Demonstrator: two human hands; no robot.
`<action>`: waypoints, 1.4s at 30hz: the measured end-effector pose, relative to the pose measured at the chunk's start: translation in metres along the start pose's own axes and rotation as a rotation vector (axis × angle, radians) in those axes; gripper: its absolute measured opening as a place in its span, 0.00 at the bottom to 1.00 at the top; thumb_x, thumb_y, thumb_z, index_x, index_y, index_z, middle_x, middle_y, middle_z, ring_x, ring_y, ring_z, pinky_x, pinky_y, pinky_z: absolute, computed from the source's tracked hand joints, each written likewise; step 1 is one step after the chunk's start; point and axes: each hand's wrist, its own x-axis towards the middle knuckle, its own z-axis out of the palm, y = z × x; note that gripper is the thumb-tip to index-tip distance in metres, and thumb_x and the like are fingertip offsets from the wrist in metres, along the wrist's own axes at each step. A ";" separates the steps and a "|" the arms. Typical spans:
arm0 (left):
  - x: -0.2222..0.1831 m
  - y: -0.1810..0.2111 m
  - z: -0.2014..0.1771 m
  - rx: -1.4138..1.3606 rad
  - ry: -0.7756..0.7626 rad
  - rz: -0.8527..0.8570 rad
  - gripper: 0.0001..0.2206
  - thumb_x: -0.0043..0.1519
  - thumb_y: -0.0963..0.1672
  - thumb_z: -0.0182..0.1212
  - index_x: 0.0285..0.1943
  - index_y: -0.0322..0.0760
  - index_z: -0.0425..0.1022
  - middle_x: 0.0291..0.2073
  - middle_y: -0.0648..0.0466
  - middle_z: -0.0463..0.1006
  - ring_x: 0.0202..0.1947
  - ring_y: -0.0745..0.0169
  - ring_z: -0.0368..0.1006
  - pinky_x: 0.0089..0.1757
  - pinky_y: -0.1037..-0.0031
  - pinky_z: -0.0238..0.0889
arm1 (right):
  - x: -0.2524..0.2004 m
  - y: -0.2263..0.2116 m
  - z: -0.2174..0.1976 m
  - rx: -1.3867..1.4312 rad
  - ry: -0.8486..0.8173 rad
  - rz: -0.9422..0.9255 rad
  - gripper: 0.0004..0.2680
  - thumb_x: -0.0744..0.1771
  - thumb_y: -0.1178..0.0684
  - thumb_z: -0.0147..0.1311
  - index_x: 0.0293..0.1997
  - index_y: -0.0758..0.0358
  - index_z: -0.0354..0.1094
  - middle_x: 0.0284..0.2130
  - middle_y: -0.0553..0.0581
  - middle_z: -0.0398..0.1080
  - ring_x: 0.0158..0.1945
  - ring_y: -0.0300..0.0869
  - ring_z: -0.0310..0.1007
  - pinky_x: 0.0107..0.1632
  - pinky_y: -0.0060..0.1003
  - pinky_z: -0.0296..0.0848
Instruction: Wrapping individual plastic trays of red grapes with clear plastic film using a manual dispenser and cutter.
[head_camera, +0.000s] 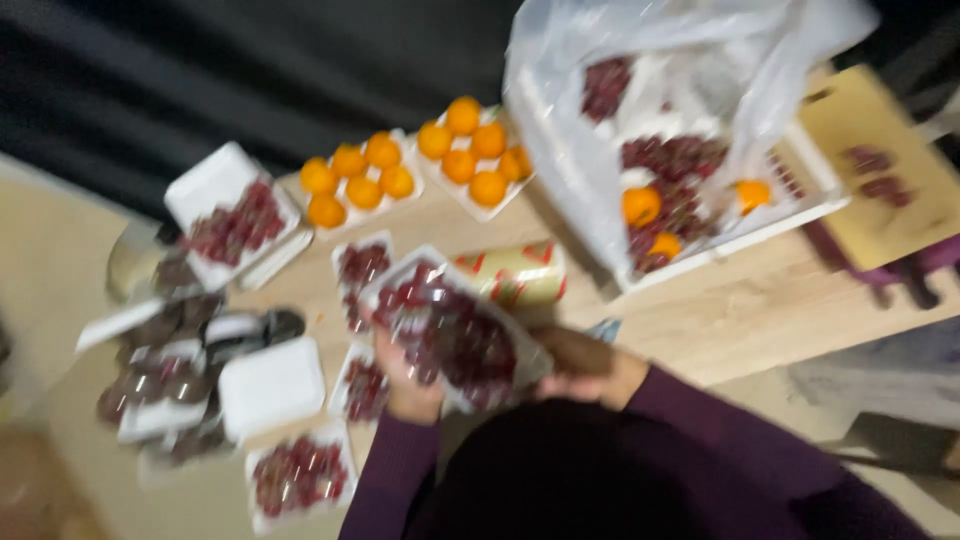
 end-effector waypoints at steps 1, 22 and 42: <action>-0.005 -0.001 -0.002 0.070 0.133 0.084 0.30 0.62 0.60 0.54 0.58 0.34 0.76 0.53 0.41 0.79 0.57 0.38 0.72 0.60 0.42 0.59 | 0.004 -0.025 0.008 0.002 -0.051 0.032 0.25 0.62 0.40 0.67 0.59 0.65 0.68 0.52 0.59 0.73 0.54 0.44 0.70 0.54 0.39 0.73; -0.006 -0.012 0.034 0.397 0.336 0.130 0.35 0.62 0.64 0.43 0.67 0.44 0.69 0.58 0.44 0.74 0.58 0.38 0.70 0.54 0.43 0.63 | 0.020 -0.084 0.004 0.539 0.126 0.376 0.27 0.68 0.35 0.41 0.75 0.56 0.49 0.74 0.55 0.52 0.74 0.46 0.52 0.69 0.45 0.55; 0.035 -0.039 0.010 0.030 0.280 -0.550 0.21 0.64 0.57 0.61 0.55 0.43 0.77 0.58 0.40 0.76 0.57 0.46 0.73 0.63 0.58 0.61 | 0.081 -0.038 -0.097 0.371 0.082 0.919 0.25 0.67 0.36 0.52 0.61 0.72 0.68 0.53 0.72 0.73 0.53 0.60 0.76 0.56 0.61 0.72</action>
